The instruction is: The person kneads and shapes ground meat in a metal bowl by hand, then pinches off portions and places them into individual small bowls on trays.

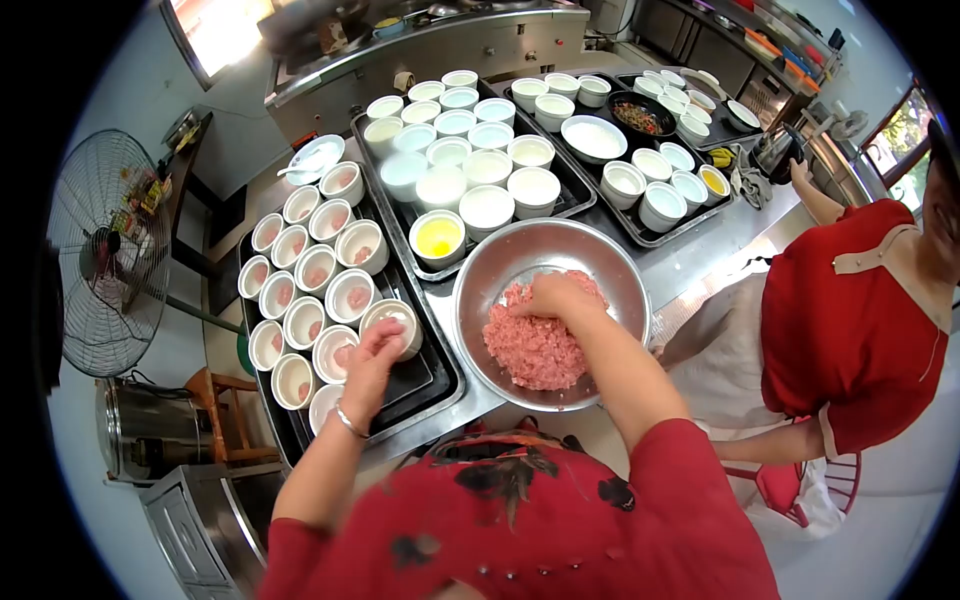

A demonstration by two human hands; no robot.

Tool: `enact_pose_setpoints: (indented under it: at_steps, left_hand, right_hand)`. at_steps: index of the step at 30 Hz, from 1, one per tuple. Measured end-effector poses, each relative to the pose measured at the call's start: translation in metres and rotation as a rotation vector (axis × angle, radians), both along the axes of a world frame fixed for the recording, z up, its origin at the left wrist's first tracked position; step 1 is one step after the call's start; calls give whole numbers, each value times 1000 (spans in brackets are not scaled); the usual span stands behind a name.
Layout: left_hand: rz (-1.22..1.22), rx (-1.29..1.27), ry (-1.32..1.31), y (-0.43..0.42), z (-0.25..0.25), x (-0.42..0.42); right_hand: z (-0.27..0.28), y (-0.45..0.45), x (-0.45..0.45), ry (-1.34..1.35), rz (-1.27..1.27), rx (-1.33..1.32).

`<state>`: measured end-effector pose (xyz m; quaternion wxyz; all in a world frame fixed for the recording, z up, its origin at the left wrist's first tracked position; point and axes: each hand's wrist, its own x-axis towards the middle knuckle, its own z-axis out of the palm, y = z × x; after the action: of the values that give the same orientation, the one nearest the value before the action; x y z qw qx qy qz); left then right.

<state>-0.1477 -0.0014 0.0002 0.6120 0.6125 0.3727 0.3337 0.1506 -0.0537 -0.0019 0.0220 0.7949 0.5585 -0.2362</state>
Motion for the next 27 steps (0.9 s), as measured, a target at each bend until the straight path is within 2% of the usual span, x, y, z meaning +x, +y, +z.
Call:
enact_pose_setpoints:
  at_steps: [2, 6, 8, 9, 11, 12, 14, 18, 19, 20, 21, 23, 24, 25, 27]
  left_hand:
    - [-68, -47, -70, -12, 7, 21]
    - [-127, -153, -112, -22, 20, 34]
    - [-119, -290, -121, -22, 20, 36]
    - [-130, -289, -120, -23, 18, 37]
    - [-140, -539, -249, -24, 15, 42]
    - [-149, -632, -293, -26, 18, 48]
    - [-262, -785, -405, -30, 16, 63]
    - [-325, -1070, -421, -45, 23, 115]
    - [-339, -1146, -415, -50, 30, 126]
    - [-514, -1184, -526, -53, 27, 132]
    - [-697, -1204, -636, -53, 20, 140]
    - [-527, -1186, -659, -56, -6, 148]
    - [-377, -1110, -589, -61, 3, 151]
    - [-361, -1071, -487, -59, 4, 151]
    - [-313, -1105, -554, -64, 0, 153]
  right_hand:
    - [11, 3, -11, -102, 107, -76]
    - [-4, 3, -7, -122, 120, -164]
    - [-2, -9, 10, 30, 211, 120]
    - [-7, -19, 18, 28, 201, 122]
    - [-17, -44, 30, 774, -249, 504]
    - [-17, -57, 31, 772, -253, 510]
    - [0, -78, 27, 1548, -648, 492]
    - [24, -88, 6, 1524, -487, 370]
    - [25, -85, -2, 1273, -282, 413]
    - [28, -83, -11, 1020, -79, 455]
    - [33, -84, -23, 1033, -43, 455]
    - [50, -86, -40, 567, -6, 660]
    - [65, -86, -41, 601, 24, 544]
    - [75, -87, -39, 629, 45, 424]
    - [66, -87, -34, 594, 54, 432]
